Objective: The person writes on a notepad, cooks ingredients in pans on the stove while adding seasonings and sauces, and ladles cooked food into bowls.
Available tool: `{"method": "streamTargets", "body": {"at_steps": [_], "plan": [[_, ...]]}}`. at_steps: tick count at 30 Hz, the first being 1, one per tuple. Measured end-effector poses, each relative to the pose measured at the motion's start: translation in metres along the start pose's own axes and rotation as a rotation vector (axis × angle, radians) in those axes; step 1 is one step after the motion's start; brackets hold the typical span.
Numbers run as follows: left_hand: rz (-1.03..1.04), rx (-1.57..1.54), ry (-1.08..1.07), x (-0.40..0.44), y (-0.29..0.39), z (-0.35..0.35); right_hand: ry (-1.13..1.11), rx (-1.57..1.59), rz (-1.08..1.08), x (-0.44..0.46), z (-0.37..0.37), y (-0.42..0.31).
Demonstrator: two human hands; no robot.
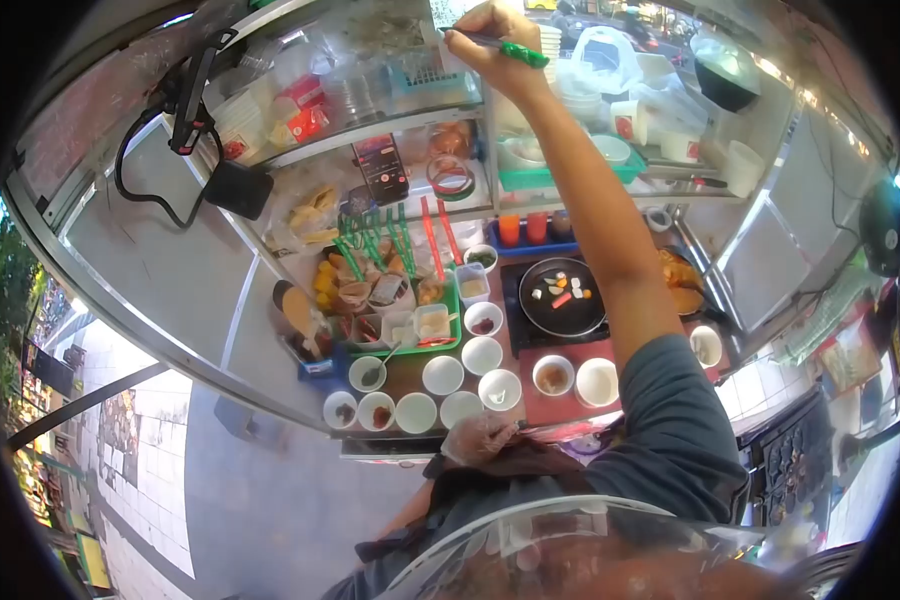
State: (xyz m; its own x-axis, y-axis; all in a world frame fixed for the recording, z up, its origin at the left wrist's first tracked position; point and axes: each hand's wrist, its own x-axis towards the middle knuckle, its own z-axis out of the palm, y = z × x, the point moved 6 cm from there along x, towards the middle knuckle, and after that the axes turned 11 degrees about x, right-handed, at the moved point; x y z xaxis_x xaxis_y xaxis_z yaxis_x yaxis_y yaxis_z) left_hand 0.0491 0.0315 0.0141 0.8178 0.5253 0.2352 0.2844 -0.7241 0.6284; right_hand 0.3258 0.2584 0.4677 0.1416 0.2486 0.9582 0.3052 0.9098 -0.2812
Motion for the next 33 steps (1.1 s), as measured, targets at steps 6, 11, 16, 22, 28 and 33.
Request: {"method": "streamTargets", "body": {"at_steps": [6, 11, 16, 22, 28, 33], "plan": [[-0.003, 0.025, -0.023, 0.012, -0.003, 0.002, 0.071, -0.217, -0.185, 0.0, -0.001, -0.029], [0.032, 0.059, -0.009, 0.015, -0.002, 0.005, 0.086, -0.236, -0.147, -0.005, -0.002, -0.039], [0.002, 0.065, -0.032, 0.019, 0.001, 0.002, 0.094, -0.13, -0.182, -0.001, -0.003, -0.04], [0.008, 0.068, -0.035, 0.014, -0.008, 0.009, 0.136, -0.08, -0.177, -0.005, -0.002, -0.033], [0.039, 0.045, -0.024, 0.018, -0.005, 0.006, 0.119, -0.235, -0.272, -0.004, -0.002, -0.047], [0.026, 0.02, -0.05, 0.015, -0.012, 0.009, 0.196, -0.132, -0.283, -0.006, 0.0, -0.045]]}}
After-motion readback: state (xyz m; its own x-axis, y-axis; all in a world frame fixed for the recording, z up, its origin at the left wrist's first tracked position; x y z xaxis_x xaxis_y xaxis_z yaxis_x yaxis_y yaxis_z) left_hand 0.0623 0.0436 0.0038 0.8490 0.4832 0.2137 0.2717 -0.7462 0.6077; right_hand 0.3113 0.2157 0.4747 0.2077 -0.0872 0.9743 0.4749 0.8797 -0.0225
